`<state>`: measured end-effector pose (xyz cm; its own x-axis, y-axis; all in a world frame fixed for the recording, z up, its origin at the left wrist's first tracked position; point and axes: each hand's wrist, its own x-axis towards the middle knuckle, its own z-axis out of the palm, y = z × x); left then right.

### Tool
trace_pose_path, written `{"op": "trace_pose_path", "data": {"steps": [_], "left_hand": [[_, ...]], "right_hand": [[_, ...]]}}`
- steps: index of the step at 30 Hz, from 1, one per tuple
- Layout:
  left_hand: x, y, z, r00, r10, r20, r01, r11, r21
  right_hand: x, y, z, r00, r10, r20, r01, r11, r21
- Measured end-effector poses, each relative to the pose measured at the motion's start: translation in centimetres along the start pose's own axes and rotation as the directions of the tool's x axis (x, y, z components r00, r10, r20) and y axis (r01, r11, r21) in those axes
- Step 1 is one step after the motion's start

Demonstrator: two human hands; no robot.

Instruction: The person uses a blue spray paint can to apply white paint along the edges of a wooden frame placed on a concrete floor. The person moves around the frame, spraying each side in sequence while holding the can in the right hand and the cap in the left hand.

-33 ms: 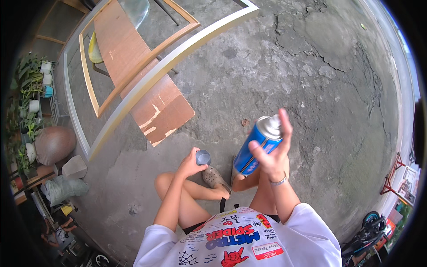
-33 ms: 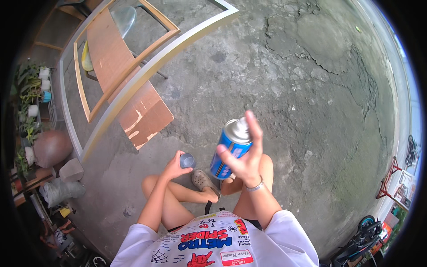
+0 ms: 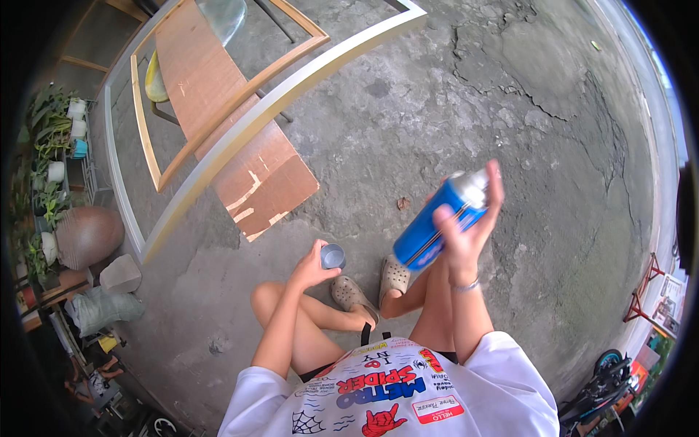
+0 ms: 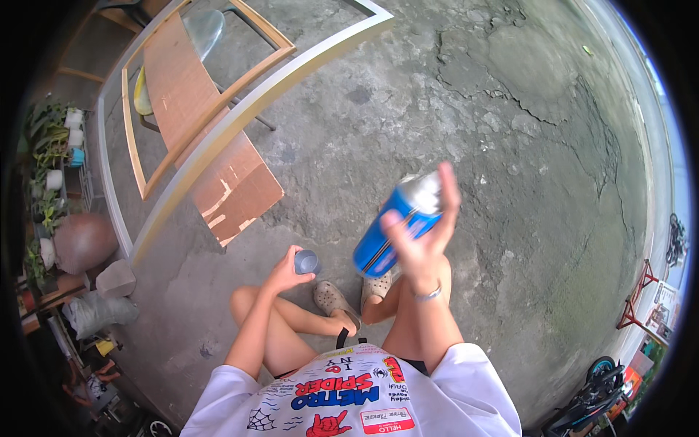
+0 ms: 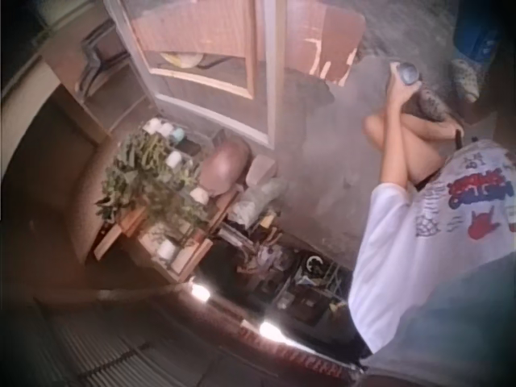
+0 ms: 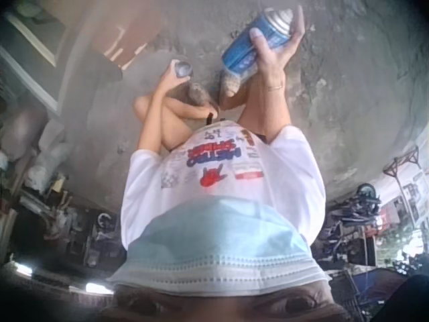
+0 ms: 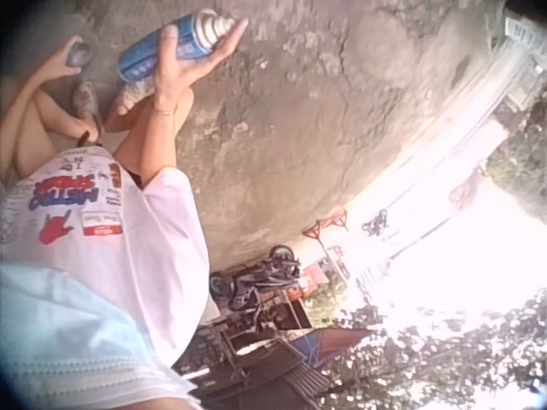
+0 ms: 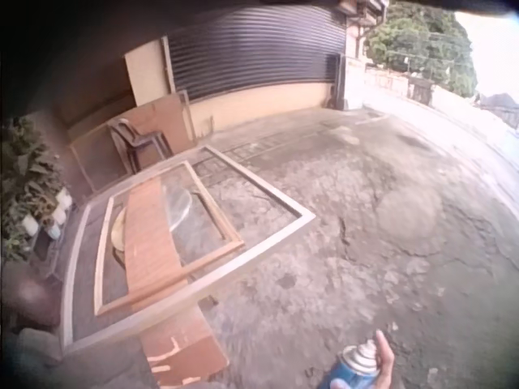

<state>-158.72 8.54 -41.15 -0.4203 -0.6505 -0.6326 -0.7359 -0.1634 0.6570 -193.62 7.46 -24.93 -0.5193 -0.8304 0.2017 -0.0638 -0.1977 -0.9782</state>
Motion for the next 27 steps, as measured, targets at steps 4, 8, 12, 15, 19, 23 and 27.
{"op": "trace_pose_path", "data": {"steps": [4,8,12,15,19,23,27], "left_hand": [[3.8,-2.5,0.1,0.999,0.019,-0.03,-0.018,0.999,0.036],[6.9,-4.7,-1.6,0.998,0.059,0.001,-0.058,0.977,0.206],[8.1,-5.0,-2.7,0.998,0.052,-0.039,-0.041,0.973,0.227],[7.5,-6.2,-2.0,0.994,0.089,-0.07,-0.078,0.986,0.148],[6.5,-7.2,-2.3,0.995,0.096,-0.041,-0.083,0.968,0.236],[6.2,-6.5,-2.7,0.994,0.038,-0.102,-0.022,0.987,0.158],[5.3,-6.5,-2.3,0.996,-0.006,-0.086,0.019,0.988,0.152]], "right_hand": [[3.1,2.1,0.4,0.906,0.285,-0.313,-0.097,0.86,0.501],[-0.4,5.2,1.8,0.984,0.16,-0.081,-0.116,0.913,0.391],[1.9,6.3,1.0,0.948,0.229,-0.221,-0.103,0.877,0.47],[-4.2,5.3,2.4,0.982,0.105,0.157,-0.139,0.965,0.222],[1.8,5.7,1.5,0.982,0.001,-0.19,0.025,0.991,0.133],[1.9,7.8,2.1,0.972,-0.23,-0.054,0.228,0.973,-0.046],[0.4,7.2,2.2,0.865,-0.493,0.096,0.493,0.795,-0.354]]}}
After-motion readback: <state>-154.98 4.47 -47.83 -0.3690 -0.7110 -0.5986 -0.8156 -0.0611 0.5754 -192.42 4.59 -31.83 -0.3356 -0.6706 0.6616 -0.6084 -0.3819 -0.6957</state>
